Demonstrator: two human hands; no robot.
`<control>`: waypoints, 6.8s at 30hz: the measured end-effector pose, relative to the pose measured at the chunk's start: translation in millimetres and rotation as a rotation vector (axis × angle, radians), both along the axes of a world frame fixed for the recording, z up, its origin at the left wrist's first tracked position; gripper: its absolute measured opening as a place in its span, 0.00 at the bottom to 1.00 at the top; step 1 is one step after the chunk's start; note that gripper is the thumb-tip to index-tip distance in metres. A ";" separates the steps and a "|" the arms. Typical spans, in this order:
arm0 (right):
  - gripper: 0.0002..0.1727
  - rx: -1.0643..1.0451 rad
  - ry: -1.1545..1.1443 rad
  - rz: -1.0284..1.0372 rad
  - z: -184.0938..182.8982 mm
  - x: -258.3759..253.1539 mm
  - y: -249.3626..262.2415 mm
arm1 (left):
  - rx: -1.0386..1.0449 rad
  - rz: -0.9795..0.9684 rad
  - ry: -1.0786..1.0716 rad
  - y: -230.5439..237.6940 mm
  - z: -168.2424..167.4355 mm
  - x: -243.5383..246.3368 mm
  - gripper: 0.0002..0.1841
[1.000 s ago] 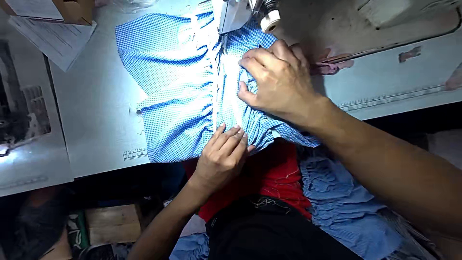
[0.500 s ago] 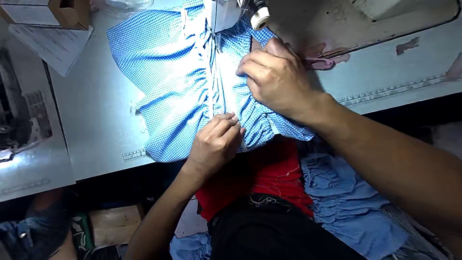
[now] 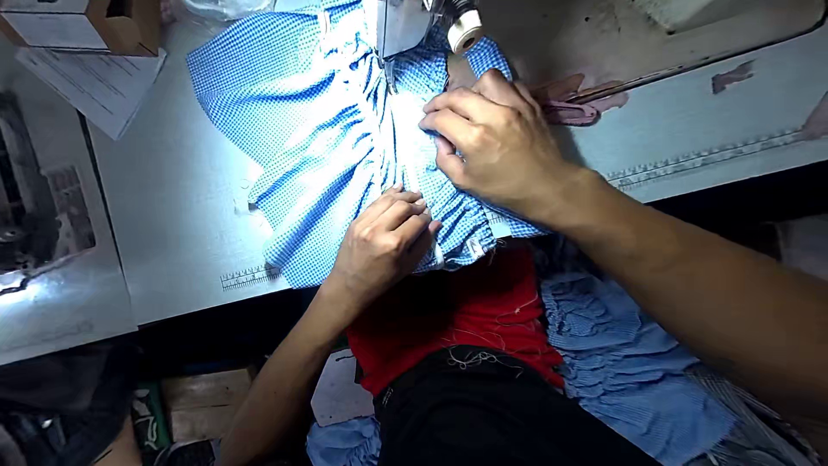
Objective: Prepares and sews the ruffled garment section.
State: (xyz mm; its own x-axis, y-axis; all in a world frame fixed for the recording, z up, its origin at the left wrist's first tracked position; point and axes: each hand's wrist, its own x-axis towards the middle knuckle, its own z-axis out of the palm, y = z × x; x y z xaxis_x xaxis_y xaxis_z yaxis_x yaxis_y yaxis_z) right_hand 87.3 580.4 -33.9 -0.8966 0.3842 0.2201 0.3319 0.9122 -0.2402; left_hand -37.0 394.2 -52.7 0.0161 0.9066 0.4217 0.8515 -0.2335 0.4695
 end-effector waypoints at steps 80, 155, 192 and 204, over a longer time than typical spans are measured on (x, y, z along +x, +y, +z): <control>0.17 0.031 0.043 -0.027 -2.8 -3.3 -3.8 | -0.182 0.079 0.090 7.8 20.9 5.7 0.10; 0.19 0.009 -0.013 -0.117 -2.9 -18.7 -2.9 | -0.232 0.144 0.179 29.3 21.4 -5.6 0.10; 0.17 -0.055 0.121 -0.087 -11.9 -11.8 -14.4 | -0.070 -0.119 0.223 53.3 13.7 -81.2 0.34; 0.20 -0.011 0.008 -0.108 -5.2 -19.1 -5.2 | -0.024 -0.166 0.017 12.4 -0.8 -33.0 0.10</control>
